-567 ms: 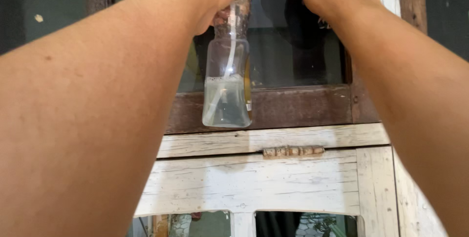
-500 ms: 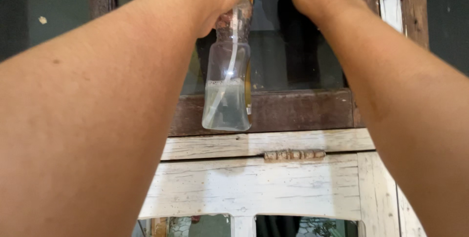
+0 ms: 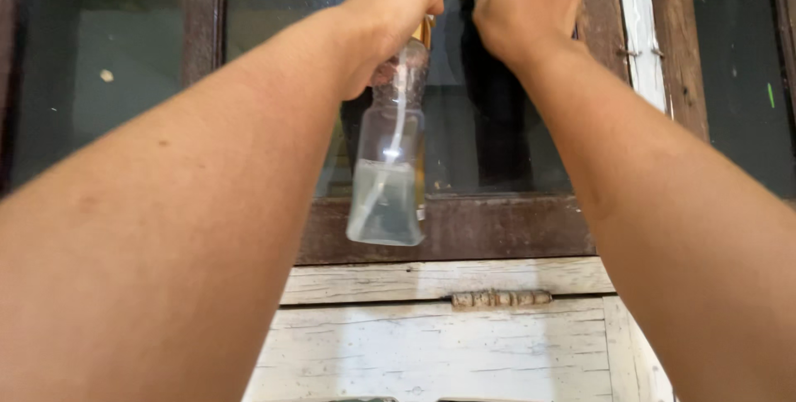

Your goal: The person sprays a window with a spray bottle and wipes it with a cloth. They continue cleaning multiple window panes and the wooden frame, then move to clean a white wooden door with glass panels.

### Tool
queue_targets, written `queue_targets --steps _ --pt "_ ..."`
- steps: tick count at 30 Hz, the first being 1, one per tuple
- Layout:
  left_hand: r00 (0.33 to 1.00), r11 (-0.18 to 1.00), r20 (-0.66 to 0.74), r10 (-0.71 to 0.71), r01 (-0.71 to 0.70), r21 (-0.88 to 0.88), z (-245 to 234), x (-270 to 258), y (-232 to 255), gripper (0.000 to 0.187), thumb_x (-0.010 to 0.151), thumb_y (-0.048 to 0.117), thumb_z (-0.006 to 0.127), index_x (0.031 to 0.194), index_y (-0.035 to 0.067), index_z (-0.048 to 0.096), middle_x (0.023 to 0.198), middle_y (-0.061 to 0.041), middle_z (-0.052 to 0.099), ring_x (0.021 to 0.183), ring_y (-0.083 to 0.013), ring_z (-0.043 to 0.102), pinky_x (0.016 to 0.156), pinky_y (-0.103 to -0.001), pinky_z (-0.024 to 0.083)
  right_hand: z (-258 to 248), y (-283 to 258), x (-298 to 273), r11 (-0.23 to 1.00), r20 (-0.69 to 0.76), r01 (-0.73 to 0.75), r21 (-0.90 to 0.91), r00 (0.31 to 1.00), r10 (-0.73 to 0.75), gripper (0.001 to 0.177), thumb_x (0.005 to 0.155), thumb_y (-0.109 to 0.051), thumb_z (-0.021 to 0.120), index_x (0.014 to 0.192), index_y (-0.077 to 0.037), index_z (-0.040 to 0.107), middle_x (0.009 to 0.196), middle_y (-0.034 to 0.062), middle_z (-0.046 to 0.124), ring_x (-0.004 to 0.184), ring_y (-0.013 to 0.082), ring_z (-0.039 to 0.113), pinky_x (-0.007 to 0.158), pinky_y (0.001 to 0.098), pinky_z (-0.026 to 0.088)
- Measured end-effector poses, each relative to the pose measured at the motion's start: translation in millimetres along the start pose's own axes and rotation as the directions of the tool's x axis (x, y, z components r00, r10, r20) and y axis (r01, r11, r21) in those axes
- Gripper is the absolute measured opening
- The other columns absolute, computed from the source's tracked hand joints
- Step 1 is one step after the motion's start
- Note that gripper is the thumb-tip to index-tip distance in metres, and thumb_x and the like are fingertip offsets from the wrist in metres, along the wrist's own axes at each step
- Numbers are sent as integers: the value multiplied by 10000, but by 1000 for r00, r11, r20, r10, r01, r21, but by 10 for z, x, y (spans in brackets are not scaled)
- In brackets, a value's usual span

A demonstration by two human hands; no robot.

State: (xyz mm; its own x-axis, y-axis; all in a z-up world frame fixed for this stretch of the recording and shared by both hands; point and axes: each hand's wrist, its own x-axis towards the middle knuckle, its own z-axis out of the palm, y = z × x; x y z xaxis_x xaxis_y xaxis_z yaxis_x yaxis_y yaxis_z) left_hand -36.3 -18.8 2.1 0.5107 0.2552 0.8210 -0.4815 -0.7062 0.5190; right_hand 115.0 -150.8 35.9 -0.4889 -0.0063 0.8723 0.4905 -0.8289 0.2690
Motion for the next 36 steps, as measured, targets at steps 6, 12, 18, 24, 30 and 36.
queue_targets --steps 6,12,18,24,30,36 --pt "999 997 -27 28 -30 -71 -3 13 98 414 748 401 577 1021 109 685 879 -53 700 801 -201 661 710 -401 493 -282 115 -475 972 60 194 131 977 -203 428 885 -206 781 1266 -68 643 1257 179 555 1144 420 499 867 568 405" --pt "996 994 -84 2 -11 -108 1 33 54 467 742 390 581 1068 68 671 979 -86 692 823 -213 681 717 -422 543 92 334 95 1000 -103 -2 -6 995 1 331 921 -246 794 1214 -135 689 1223 145 587 1140 419 502 827 585 408" --pt "994 984 -105 10 -28 -174 -23 38 4 458 747 366 584 1056 41 678 1001 -106 698 809 -205 684 719 -403 555 162 -217 98 960 -48 141 242 990 -134 349 918 -222 772 1251 -151 692 1279 118 594 1151 414 507 872 565 430" --pt "990 983 -136 -27 2 -184 -14 16 11 339 759 351 593 858 40 684 802 -84 689 586 -195 608 605 -395 498 -18 111 -53 1000 -45 -27 9 999 28 327 914 -271 781 1199 -130 706 1214 157 585 1108 412 524 844 580 409" --pt "977 995 -211 -45 24 -98 2 -18 8 369 752 393 616 889 56 674 841 -71 696 628 -190 634 619 -379 509 329 -294 472 987 -29 -56 149 998 61 316 879 -271 770 1163 -148 710 1259 143 593 1159 445 486 858 566 390" --pt "984 991 -175 -37 14 -130 -11 -24 -6 395 751 369 604 911 25 713 846 -103 733 640 -196 642 622 -392 505 15 19 154 992 27 -45 120 999 42 294 913 -278 742 1166 -133 711 1303 158 586 1172 411 498 890 601 363"
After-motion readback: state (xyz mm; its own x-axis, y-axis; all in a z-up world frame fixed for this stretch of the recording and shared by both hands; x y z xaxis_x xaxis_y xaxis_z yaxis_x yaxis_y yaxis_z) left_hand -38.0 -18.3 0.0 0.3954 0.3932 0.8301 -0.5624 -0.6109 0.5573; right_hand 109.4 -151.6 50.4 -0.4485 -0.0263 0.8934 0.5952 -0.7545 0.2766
